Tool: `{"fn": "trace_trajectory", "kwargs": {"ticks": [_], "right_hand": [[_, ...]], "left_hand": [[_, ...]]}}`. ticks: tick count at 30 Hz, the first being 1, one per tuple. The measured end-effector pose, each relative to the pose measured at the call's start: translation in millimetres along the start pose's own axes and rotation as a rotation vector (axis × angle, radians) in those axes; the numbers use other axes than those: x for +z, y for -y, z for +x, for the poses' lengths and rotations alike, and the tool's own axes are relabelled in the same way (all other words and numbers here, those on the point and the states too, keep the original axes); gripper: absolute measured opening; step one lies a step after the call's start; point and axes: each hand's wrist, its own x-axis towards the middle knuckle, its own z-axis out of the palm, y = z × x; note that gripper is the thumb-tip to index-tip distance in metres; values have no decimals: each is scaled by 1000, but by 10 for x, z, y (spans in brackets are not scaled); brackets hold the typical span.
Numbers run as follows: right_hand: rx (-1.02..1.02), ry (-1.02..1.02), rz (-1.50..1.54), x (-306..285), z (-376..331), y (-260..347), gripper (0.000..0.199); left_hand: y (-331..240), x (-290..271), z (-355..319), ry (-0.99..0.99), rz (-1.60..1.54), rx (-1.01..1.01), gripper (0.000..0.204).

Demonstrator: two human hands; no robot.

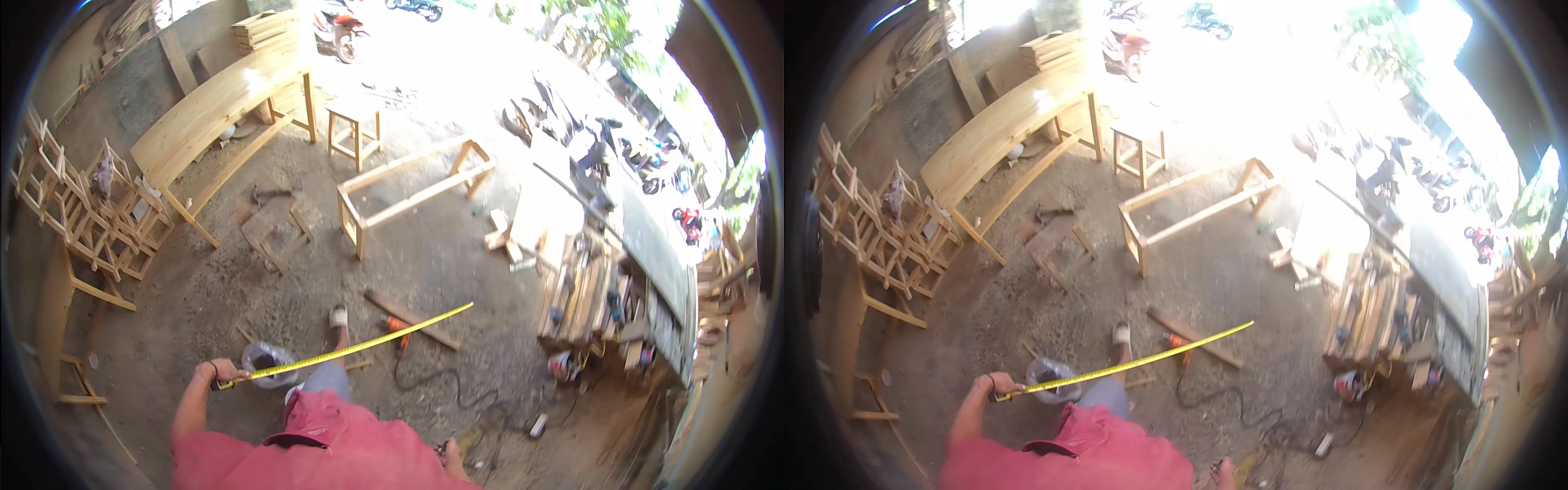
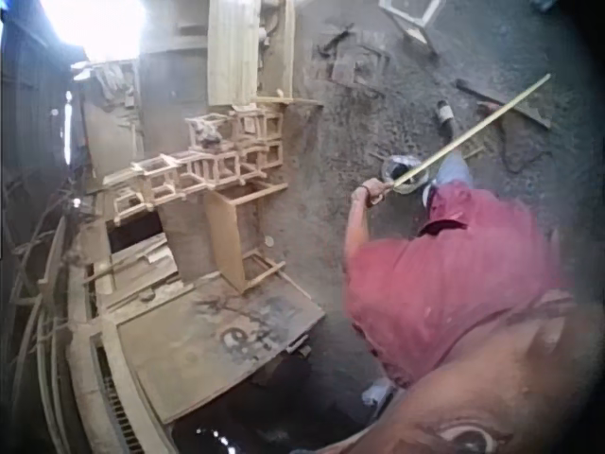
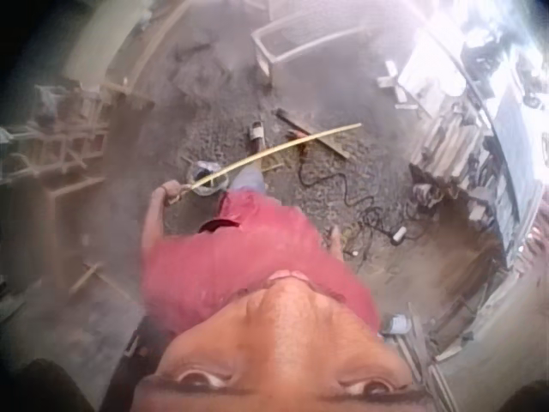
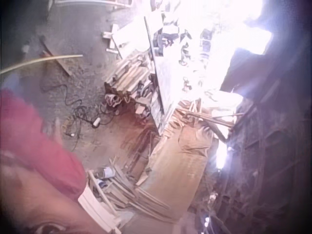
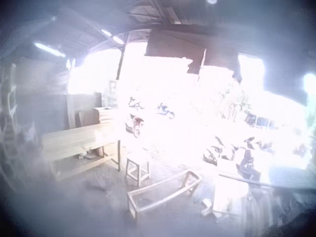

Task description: The person uses a tape measure and a pencil to mark measurements on a wooden frame.

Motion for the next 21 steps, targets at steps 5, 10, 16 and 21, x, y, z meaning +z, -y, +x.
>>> {"fn": "trace_trajectory", "kwargs": {"ticks": [5, 10, 16, 21], "right_hand": [[-285, 223, -357, 1782, -254, 1713, 36], [-610, 324, -390, 3434, -1498, 3387, 21], [-660, 357, -452, 4196, -1448, 4203, 18], [-645, 242, -417, 4076, -9, 4167, 16]], "left_hand": [[-381, -984, 297, -79, -117, 14, 68], [-548, -1763, 533, -276, -250, 18, 70], [-1350, -2631, 958, -386, -471, 70, 65], [-2443, -3269, 1409, -383, -586, 125, 60]]}}
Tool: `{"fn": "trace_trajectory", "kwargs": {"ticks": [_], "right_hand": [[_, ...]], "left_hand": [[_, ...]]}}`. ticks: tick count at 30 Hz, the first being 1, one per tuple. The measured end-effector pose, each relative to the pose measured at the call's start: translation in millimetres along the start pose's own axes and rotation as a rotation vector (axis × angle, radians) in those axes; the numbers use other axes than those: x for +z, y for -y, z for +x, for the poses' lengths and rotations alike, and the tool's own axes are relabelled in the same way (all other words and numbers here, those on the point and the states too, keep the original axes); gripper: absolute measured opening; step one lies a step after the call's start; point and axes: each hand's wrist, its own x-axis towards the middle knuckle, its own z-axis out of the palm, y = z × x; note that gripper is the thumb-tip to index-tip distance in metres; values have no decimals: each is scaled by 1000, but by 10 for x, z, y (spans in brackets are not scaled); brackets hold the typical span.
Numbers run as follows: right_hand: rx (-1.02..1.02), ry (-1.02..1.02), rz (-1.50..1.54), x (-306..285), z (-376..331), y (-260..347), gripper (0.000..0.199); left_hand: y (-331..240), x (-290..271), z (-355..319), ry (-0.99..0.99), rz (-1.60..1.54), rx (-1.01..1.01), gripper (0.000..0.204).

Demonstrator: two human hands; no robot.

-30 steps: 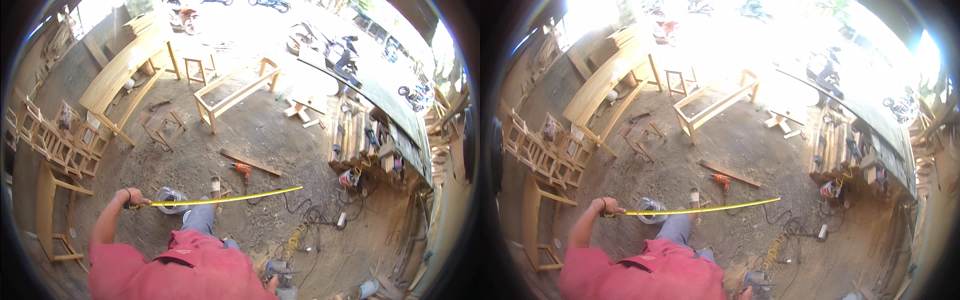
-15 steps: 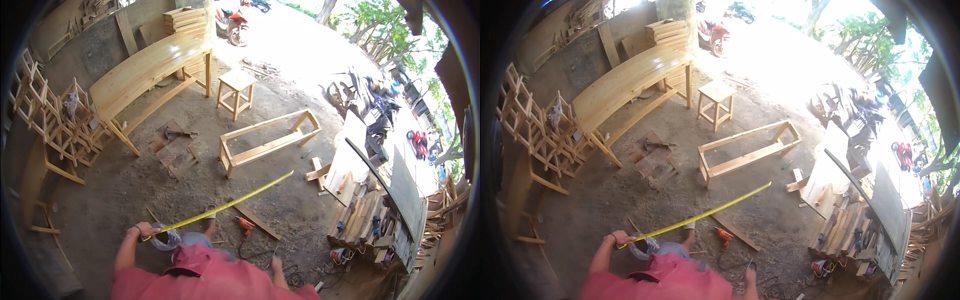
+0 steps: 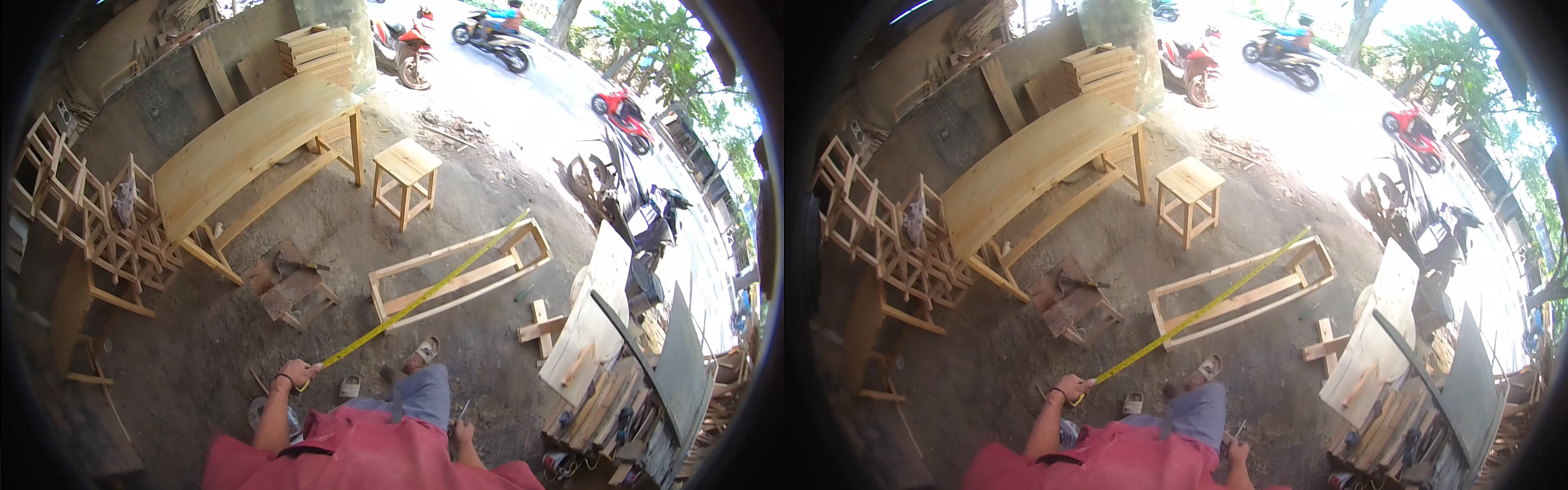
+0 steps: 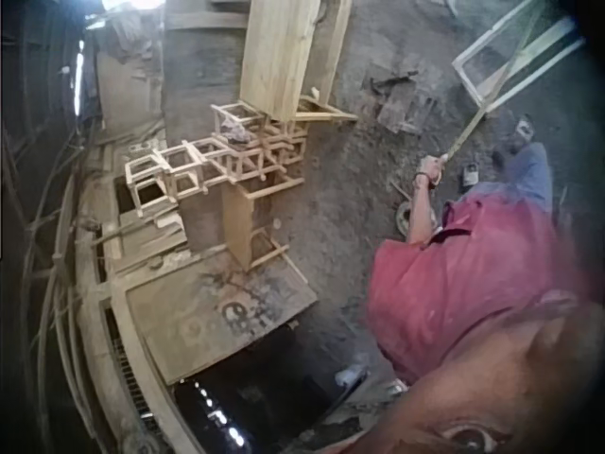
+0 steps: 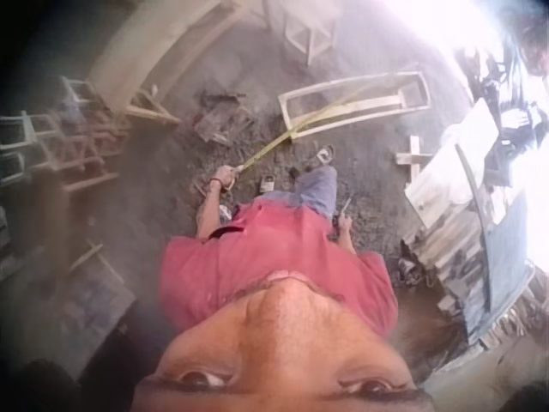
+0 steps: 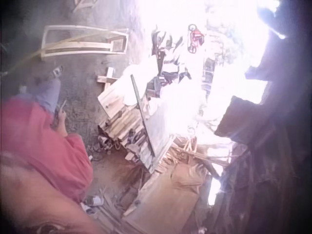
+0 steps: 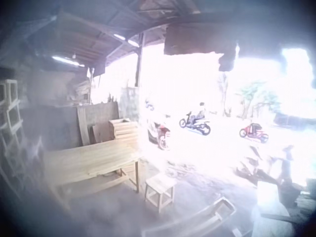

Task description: The person uses a tape measure and a pencil to mark measurements on a wooden frame.

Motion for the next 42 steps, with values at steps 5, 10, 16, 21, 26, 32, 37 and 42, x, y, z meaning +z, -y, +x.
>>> {"fn": "trace_trajectory", "kwargs": {"ticks": [5, 10, 16, 21, 26, 32, 37, 42], "right_hand": [[-50, 1, -726, -242, 473, 213, 19], [103, 129, -279, -74, 651, 2075, 18], [47, 294, 97, 166, 2354, 2795, 15], [33, 298, 229, 694, 2500, 3953, 21], [-77, 350, 259, 1167, 2253, 4739, 41], [-94, 416, 196, 1547, 2334, 4925, 38], [-83, 381, 50, 1703, 2478, 4857, 29], [-205, 320, 30, 1978, 2565, 4931, 31]], "left_hand": [[-1041, 364, 669, -26, -13, 65, 65], [-1863, 351, 832, 21, 8, -29, 68], [-3092, 341, 918, -3, 63, 15, 64], [-3616, 425, 1109, 37, 57, 119, 63], [-3824, 328, 979, 129, 106, 14, 61], [-3672, 295, 929, 123, 45, -49, 64], [-3820, 153, 873, 153, 28, -115, 64], [-3438, 259, 1296, 181, 68, -164, 62]]}}
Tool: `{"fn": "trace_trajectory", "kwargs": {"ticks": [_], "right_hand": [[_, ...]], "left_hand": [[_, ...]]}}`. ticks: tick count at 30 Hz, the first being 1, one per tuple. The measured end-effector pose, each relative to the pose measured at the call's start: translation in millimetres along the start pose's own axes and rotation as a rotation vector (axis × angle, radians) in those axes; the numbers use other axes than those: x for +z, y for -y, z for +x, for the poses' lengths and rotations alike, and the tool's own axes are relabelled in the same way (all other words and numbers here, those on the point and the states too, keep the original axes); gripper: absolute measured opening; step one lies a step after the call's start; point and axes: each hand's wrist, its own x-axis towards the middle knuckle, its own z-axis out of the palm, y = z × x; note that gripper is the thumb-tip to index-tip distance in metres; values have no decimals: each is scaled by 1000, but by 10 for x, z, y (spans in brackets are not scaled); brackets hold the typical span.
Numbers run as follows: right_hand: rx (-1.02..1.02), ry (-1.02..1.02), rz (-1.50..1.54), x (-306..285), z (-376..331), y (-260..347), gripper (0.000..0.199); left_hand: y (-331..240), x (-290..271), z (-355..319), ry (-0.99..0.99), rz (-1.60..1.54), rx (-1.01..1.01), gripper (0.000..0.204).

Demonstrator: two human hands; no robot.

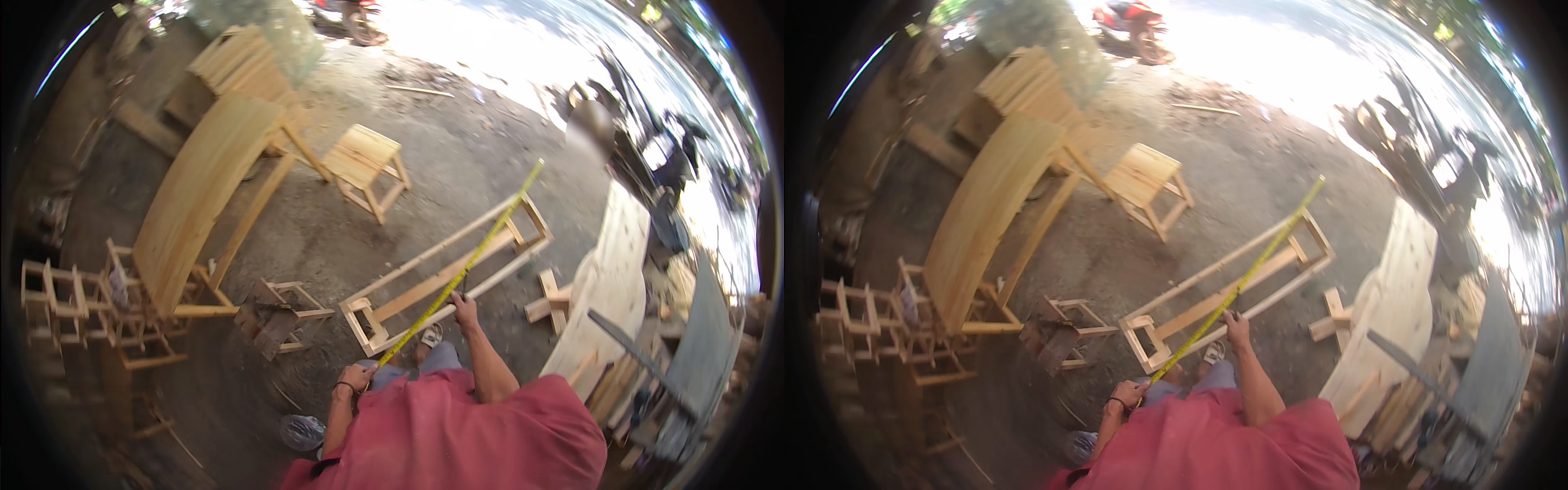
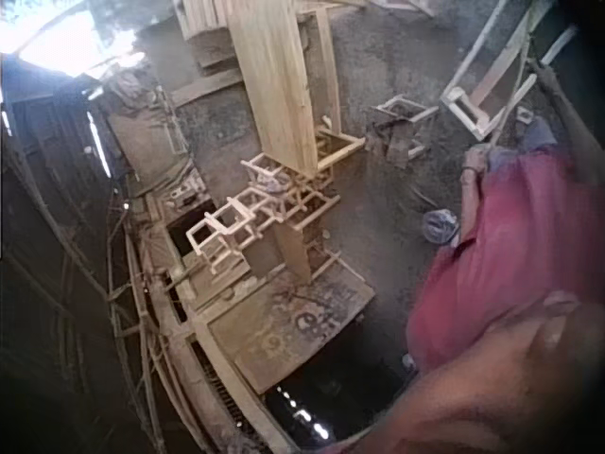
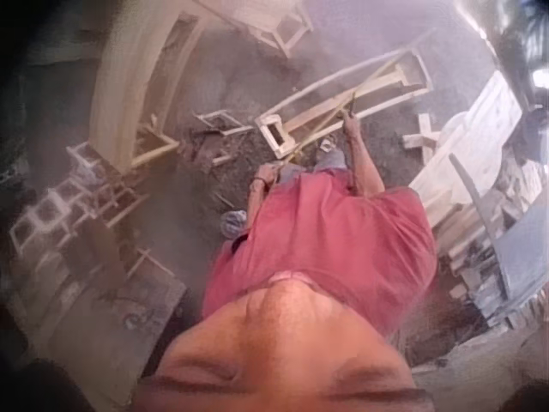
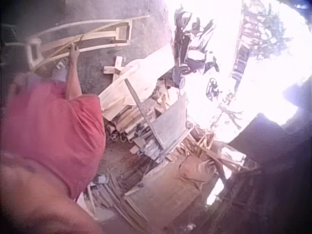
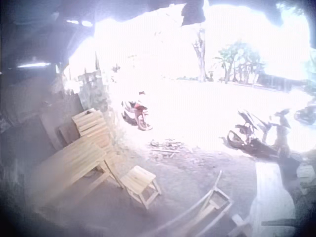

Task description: The person uses a tape measure and a pencil to mark measurements on a wooden frame.

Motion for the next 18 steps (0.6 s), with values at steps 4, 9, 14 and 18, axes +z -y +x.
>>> {"fn": "trace_trajectory", "kwargs": {"ticks": [4, 9, 14, 18], "right_hand": [[80, -57, -96, 89, 103, 65, 31], [151, -207, 10, 324, 408, -28, 30], [234, -271, 187, 532, 1044, -186, 28], [236, -321, 204, 602, 1749, -337, 27]], "left_hand": [[43, -138, 224, -67, 66, 55, 58], [162, -432, 597, -56, 117, 113, 55], [385, -746, 1187, -65, 200, 158, 54], [658, -903, 1856, -27, 198, 152, 51]]}}
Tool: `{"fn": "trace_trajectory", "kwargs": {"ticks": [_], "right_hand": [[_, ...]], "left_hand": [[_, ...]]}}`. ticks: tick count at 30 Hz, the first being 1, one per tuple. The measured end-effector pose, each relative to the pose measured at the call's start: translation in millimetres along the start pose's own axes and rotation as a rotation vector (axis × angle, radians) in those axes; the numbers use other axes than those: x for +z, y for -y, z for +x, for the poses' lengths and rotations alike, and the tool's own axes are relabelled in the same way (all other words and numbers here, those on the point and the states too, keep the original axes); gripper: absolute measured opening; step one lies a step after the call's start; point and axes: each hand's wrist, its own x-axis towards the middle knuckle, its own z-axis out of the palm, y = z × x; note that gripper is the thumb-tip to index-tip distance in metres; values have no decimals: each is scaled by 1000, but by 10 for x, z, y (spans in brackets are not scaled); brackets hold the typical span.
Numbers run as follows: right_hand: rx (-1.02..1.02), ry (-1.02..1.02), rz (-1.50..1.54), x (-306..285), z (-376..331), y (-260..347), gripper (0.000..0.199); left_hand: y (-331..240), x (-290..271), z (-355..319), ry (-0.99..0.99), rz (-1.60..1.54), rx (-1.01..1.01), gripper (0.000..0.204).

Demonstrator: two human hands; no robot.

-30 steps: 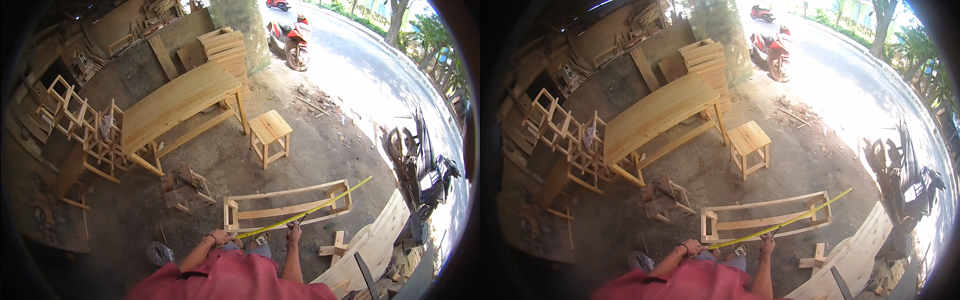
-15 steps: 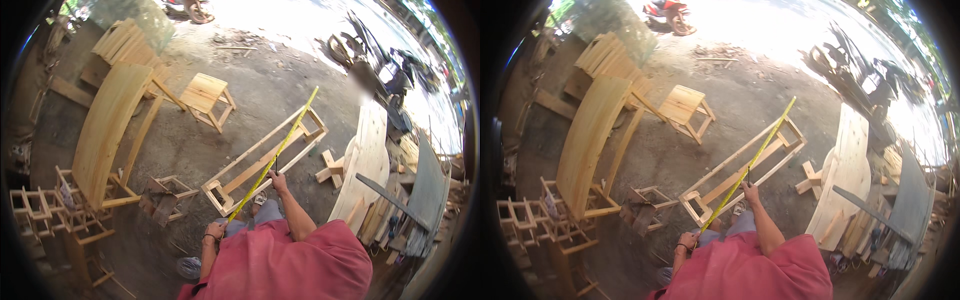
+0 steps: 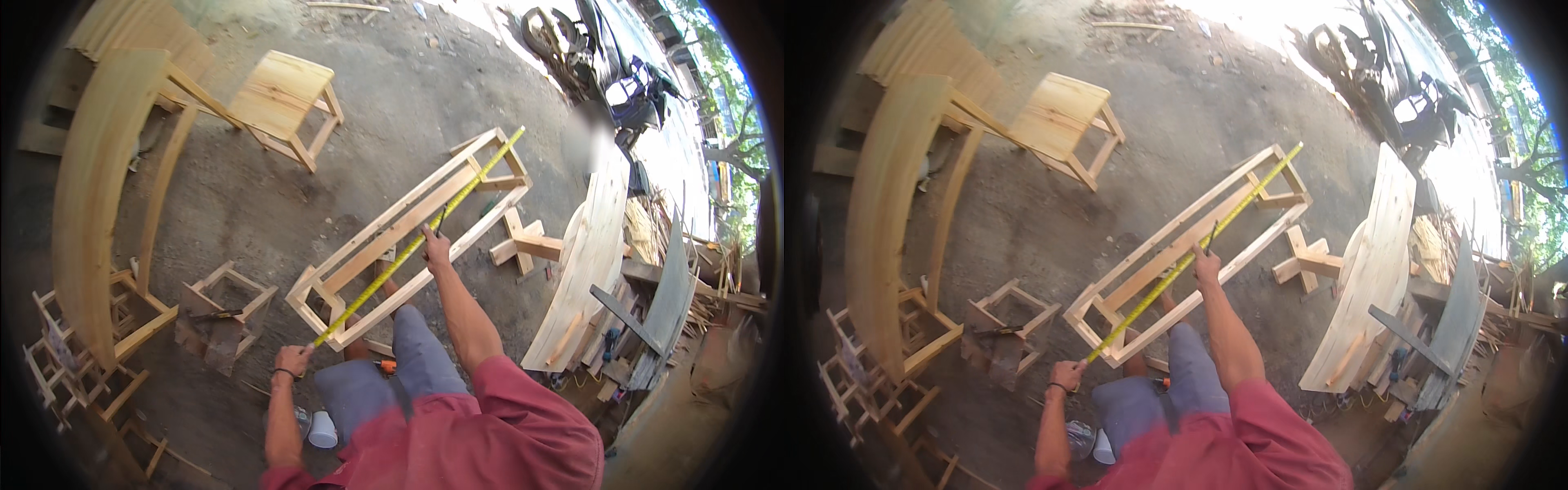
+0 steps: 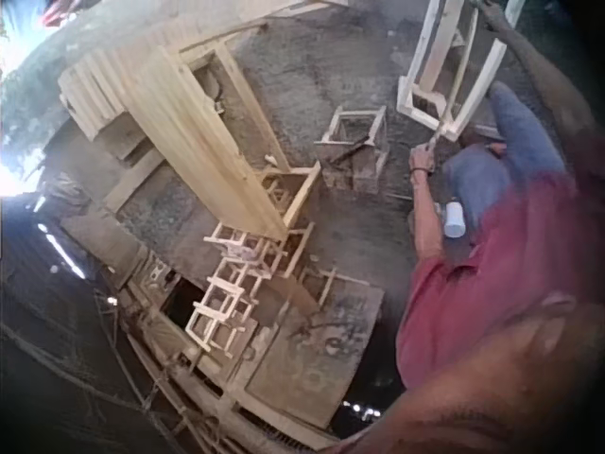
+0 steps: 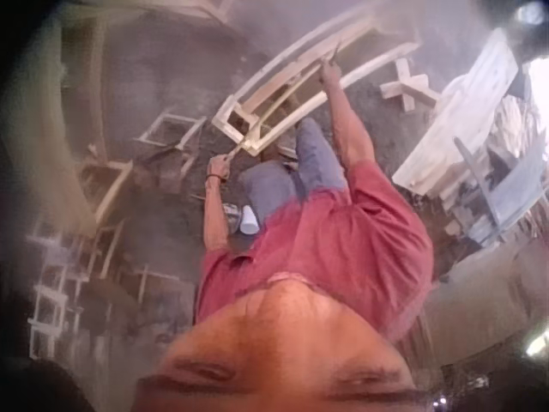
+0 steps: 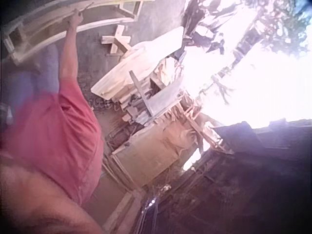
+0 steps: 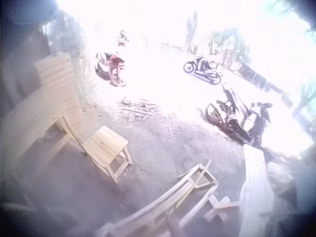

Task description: The person uses a tape measure and a pencil to mark measurements on a wooden frame.

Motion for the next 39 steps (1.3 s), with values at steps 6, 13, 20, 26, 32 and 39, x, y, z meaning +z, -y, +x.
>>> {"fn": "trace_trajectory", "kwargs": {"ticks": [6, 13, 20, 26, 32, 39], "right_hand": [[-27, -53, -116, 387, 753, -236, 27], [-24, -13, -136, 437, 941, -531, 31], [-39, 67, -143, 599, 933, -578, 32], [-75, 16, -191, 635, 1008, -685, 32], [-139, 137, -202, 511, 1091, -668, 32], [-134, 99, -232, 448, 1235, -530, 28]], "left_hand": [[552, 122, 985, -13, 31, -45, 49], [703, 70, 1475, -38, -29, -48, 47], [924, 163, 1623, -43, -102, -39, 49], [973, 174, 1705, -29, -101, -94, 50], [1117, 114, 1850, -71, -86, -51, 54], [1042, -34, 1887, -40, -66, -92, 54]]}}
